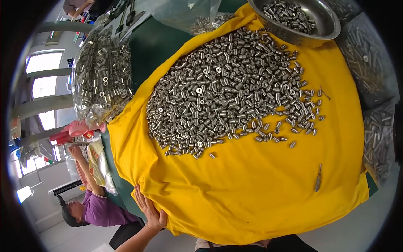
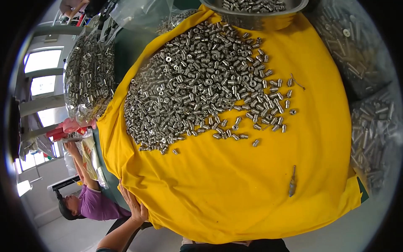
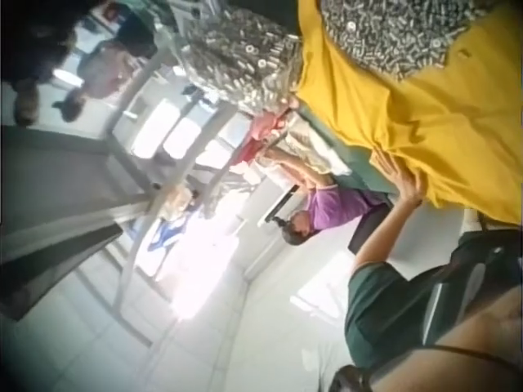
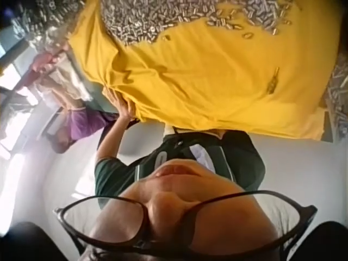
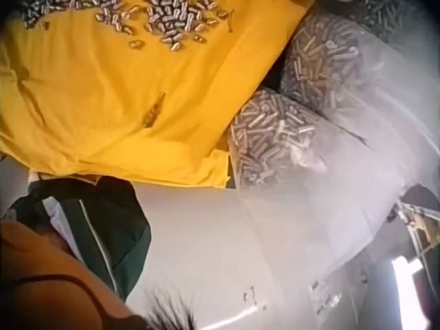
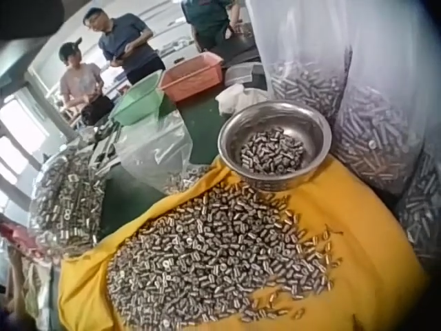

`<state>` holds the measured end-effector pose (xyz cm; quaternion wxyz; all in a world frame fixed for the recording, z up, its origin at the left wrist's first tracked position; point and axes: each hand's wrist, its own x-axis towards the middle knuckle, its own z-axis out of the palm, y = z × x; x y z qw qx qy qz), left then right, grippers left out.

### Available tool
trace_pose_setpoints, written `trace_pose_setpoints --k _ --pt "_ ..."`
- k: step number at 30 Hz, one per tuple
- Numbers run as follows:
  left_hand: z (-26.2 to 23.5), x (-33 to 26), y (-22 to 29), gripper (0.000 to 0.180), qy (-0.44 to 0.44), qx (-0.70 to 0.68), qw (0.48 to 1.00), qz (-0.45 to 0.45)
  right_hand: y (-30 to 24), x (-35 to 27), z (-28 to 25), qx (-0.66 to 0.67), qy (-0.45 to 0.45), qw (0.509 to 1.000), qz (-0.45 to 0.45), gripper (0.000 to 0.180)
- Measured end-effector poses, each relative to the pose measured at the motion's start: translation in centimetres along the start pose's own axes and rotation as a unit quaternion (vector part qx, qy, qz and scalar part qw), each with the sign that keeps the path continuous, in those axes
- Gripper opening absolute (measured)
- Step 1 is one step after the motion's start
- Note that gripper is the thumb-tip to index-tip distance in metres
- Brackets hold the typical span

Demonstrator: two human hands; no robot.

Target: Manually inspecting and sorting small metal hardware components on a yellow cloth at a workstation.

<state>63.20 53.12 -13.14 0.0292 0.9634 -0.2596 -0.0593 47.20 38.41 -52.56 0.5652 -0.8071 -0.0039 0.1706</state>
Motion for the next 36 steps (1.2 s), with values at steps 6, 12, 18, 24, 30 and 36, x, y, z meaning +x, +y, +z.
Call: trace_pose_setpoints --k 6,12,18,24,30,36 --pt "-0.8 0.8 0.3 0.069 0.011 -0.013 1.000 0.018 -1.1 -2.3 -7.2 -0.025 -0.059 0.998 0.018 0.024" --pt "-1.9 -0.4 0.4 0.068 0.029 -0.028 0.999 0.010 -4.5 -4.5 -13.6 -0.057 -0.122 0.991 0.024 0.024" --pt "-2.0 -0.3 0.8 0.072 0.038 -0.026 0.999 0.009 -7.6 -2.3 -20.3 -0.107 -0.154 0.982 -0.002 0.025" --pt "-1.4 -1.9 1.1 0.073 0.050 -0.025 0.998 0.013 -11.3 -3.1 -20.1 -0.106 -0.192 0.975 -0.022 0.025" --pt "-2.1 -5.2 -0.1 0.071 0.055 0.019 0.998 -0.014 -14.8 -13.0 -16.0 -0.045 -0.271 0.961 0.030 0.025" --pt "-5.2 -7.7 0.6 0.041 0.237 0.091 0.965 -0.070 -31.6 -21.8 -24.7 -0.110 -0.018 0.964 -0.241 0.012"
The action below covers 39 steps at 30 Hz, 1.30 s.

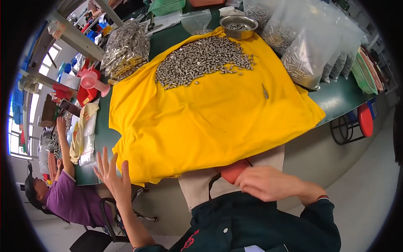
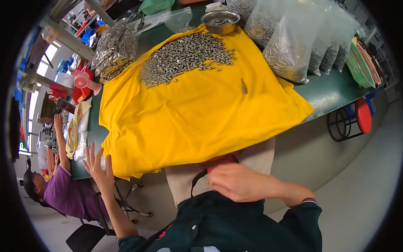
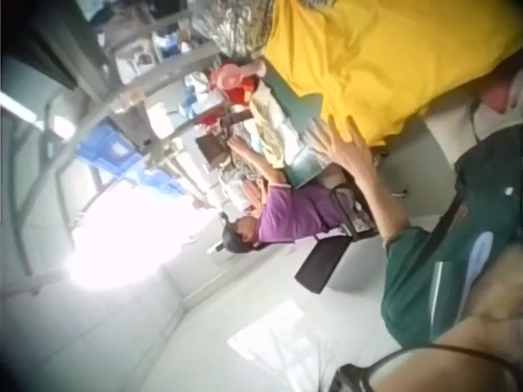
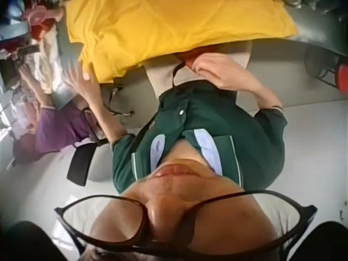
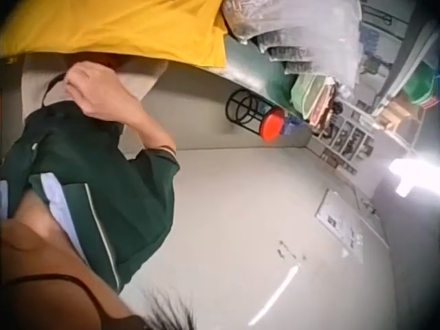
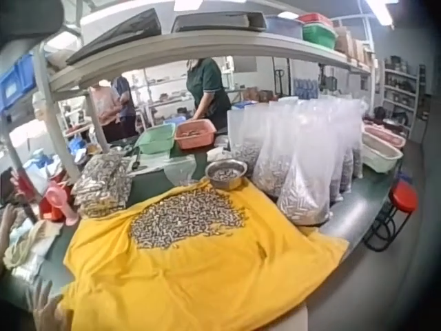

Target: Manually inspecting and sorting small metal hardware components on a yellow cloth at a workstation.

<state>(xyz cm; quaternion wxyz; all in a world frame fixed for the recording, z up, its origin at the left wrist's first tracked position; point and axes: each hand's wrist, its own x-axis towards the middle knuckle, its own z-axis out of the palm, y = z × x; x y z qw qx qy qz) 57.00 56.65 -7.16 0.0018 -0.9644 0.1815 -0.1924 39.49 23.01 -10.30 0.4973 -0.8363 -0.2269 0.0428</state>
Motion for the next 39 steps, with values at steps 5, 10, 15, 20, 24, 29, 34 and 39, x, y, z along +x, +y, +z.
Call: trace_pose_setpoints --k 5,10,15,20,24,29,34,39 --pt "-1.0 2.9 12.4 0.065 0.002 -0.207 0.945 0.251 1.1 2.0 -3.2 -0.376 0.181 0.907 0.051 0.072" --pt "3.2 -0.8 13.5 0.077 -0.136 -0.140 0.921 0.337 2.6 -1.0 -1.1 -0.413 0.088 0.899 0.117 0.082" --pt "-1.0 -4.1 9.8 0.067 -0.264 -0.164 0.894 0.324 0.6 -4.1 -1.5 -0.375 0.120 0.917 0.057 0.034" --pt "-4.0 1.3 9.4 0.031 -0.184 -0.313 0.882 0.300 2.5 -0.9 -7.1 -0.367 0.301 0.875 0.099 0.009" --pt "2.1 8.7 11.8 0.016 -0.027 -0.362 0.899 0.246 6.6 2.1 -8.9 -0.430 0.287 0.835 0.190 0.013" --pt "9.0 13.8 14.1 0.008 0.028 -0.325 0.915 0.236 9.3 2.4 -8.7 -0.493 0.289 0.803 0.167 0.016" --pt "11.5 15.3 16.1 0.006 0.033 -0.314 0.919 0.237 9.3 2.8 -10.0 -0.357 0.317 0.852 0.216 0.013" --pt "11.4 15.2 16.7 0.006 0.024 -0.286 0.935 0.206 7.6 7.0 -11.1 -0.228 0.334 0.908 0.106 0.010"
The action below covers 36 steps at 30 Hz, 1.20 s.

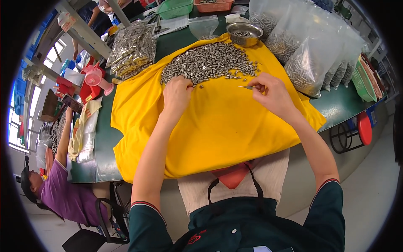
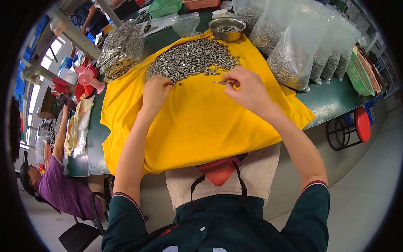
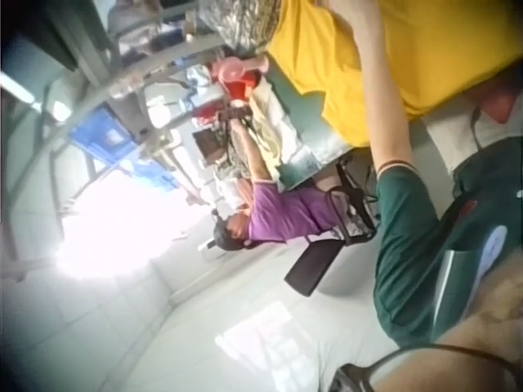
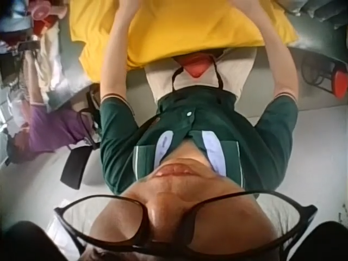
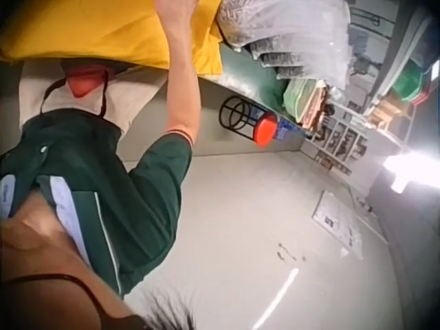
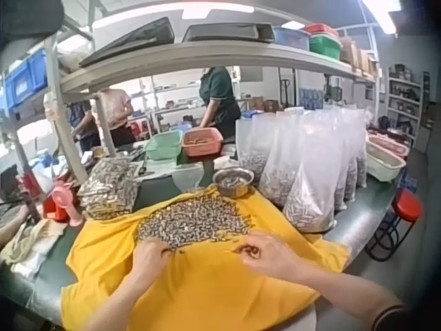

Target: Manually inspecting and sorting small metal hardware components on a yellow cloth at a workstation.

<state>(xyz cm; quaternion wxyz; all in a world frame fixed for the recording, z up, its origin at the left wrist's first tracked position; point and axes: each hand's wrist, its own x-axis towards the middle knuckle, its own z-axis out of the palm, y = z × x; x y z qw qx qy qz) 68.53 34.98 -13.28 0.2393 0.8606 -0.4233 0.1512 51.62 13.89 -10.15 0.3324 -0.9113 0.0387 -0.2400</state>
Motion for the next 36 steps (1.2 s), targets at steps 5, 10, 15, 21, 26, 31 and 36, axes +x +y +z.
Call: trace_pose_setpoints --k 5,10,15,21,26,31,36 --pt "-0.2 0.0 0.4 0.004 0.005 0.016 1.000 0.006 -0.3 5.0 4.1 0.016 -0.001 0.996 -0.090 0.009" --pt "0.2 0.1 -0.1 0.003 0.009 -0.039 0.999 0.016 0.3 6.3 7.3 -0.027 -0.068 0.988 -0.139 0.009" --pt "0.2 0.4 -0.4 0.006 0.001 -0.035 0.999 0.010 0.4 5.7 8.0 0.105 -0.042 0.988 -0.106 0.009" --pt "-1.0 0.2 1.3 0.005 0.008 -0.241 0.964 -0.112 0.1 5.5 7.4 0.310 0.014 0.950 0.040 0.011" --pt "-2.1 -0.8 2.9 0.007 -0.080 -0.684 0.677 -0.261 -2.4 4.4 6.1 0.308 0.147 0.934 -0.107 0.010" --pt "-1.4 -1.3 3.1 0.011 -0.105 -0.785 0.529 -0.306 -2.9 3.9 5.6 0.286 0.150 0.938 -0.126 0.010" --pt "-1.1 -1.4 3.0 0.011 -0.110 -0.793 0.513 -0.309 -3.1 3.7 5.7 0.281 0.147 0.937 -0.148 0.010"
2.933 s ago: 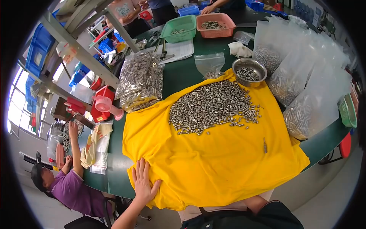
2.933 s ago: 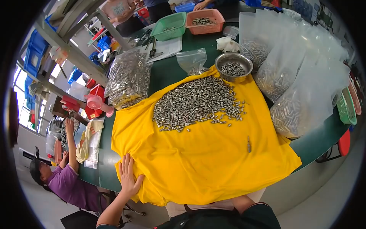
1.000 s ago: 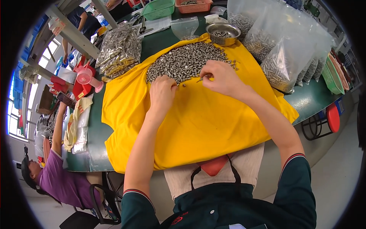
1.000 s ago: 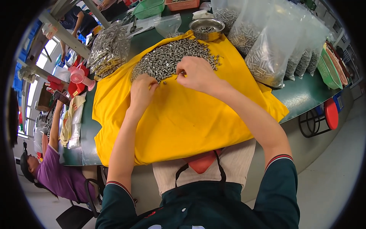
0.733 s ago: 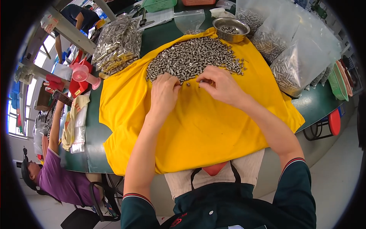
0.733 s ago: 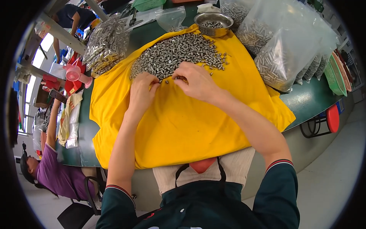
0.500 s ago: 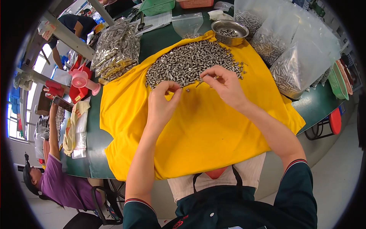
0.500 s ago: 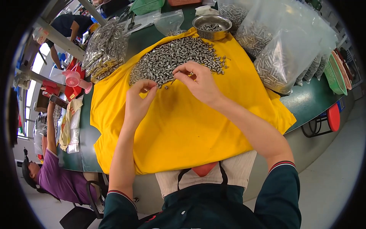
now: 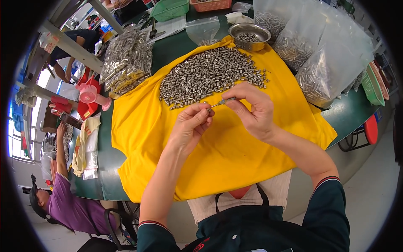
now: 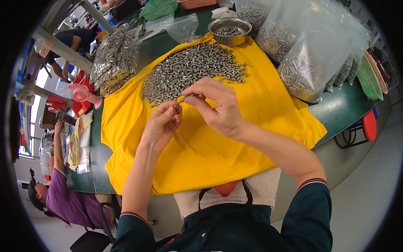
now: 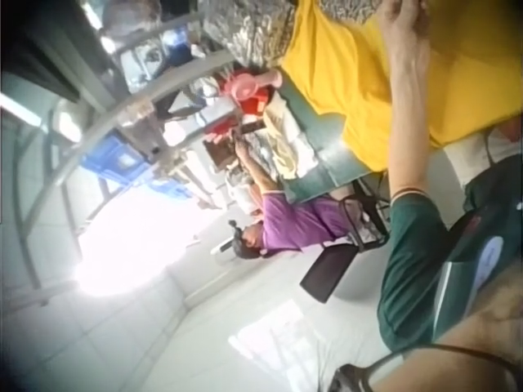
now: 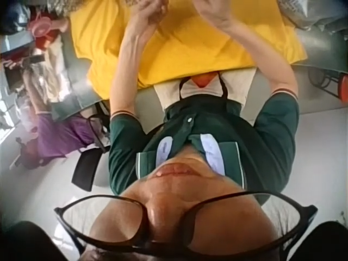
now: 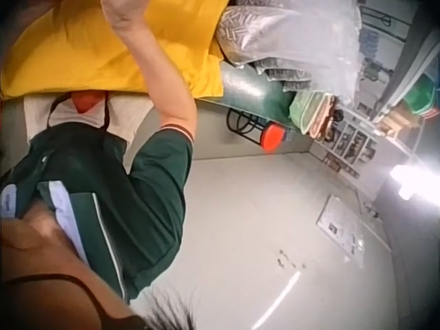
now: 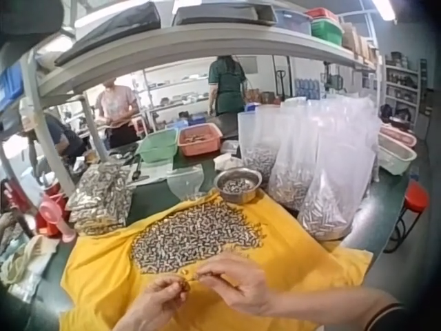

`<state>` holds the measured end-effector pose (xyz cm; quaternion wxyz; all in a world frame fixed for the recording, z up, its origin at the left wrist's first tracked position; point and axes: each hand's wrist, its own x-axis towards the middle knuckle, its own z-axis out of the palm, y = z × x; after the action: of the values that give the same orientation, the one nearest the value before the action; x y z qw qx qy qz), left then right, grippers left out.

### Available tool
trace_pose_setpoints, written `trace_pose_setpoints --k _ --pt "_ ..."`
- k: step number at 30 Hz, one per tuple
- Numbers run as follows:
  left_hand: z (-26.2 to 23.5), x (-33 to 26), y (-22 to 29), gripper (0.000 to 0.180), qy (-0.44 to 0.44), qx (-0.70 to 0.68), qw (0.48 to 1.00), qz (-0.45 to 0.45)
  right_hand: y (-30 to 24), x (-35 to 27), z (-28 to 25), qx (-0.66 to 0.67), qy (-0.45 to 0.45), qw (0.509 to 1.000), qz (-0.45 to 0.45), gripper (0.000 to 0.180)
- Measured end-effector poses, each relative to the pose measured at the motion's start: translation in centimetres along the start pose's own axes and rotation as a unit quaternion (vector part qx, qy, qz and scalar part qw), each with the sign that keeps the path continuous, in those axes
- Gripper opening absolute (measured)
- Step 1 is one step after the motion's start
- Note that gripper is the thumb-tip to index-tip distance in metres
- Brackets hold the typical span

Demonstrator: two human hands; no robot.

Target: Manually inspecting and sorting small metal hardware components on a yellow cloth at a workstation.

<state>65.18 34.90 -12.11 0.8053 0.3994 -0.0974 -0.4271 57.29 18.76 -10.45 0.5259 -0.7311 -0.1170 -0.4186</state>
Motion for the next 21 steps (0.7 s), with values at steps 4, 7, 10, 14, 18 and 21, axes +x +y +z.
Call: trace_pose_setpoints --k 4,7,10,14,18,21 --pt "0.19 -0.14 -0.06 0.011 0.002 -0.003 1.000 0.002 -0.18 -0.16 -0.12 -0.003 -0.030 0.999 0.017 0.009" --pt "0.40 -0.19 -0.03 0.010 0.007 -0.001 1.000 0.002 -0.17 -0.27 -0.03 0.004 -0.046 0.999 0.029 0.009" --pt "0.30 -0.26 -0.05 0.010 0.011 0.005 1.000 0.006 -0.14 -0.30 0.10 0.006 -0.045 0.999 0.030 0.009" --pt "0.27 -0.19 0.00 0.009 0.020 0.028 0.999 0.016 0.02 -0.32 0.32 0.006 -0.026 0.999 0.029 0.012" --pt "0.11 -0.10 -0.07 0.008 0.038 0.051 0.997 0.040 0.09 -0.35 0.35 -0.001 -0.032 0.999 0.027 0.012" --pt "-0.02 -0.07 -0.12 0.008 0.039 0.047 0.997 0.045 0.20 -0.45 0.46 0.001 -0.033 0.999 0.025 0.012"
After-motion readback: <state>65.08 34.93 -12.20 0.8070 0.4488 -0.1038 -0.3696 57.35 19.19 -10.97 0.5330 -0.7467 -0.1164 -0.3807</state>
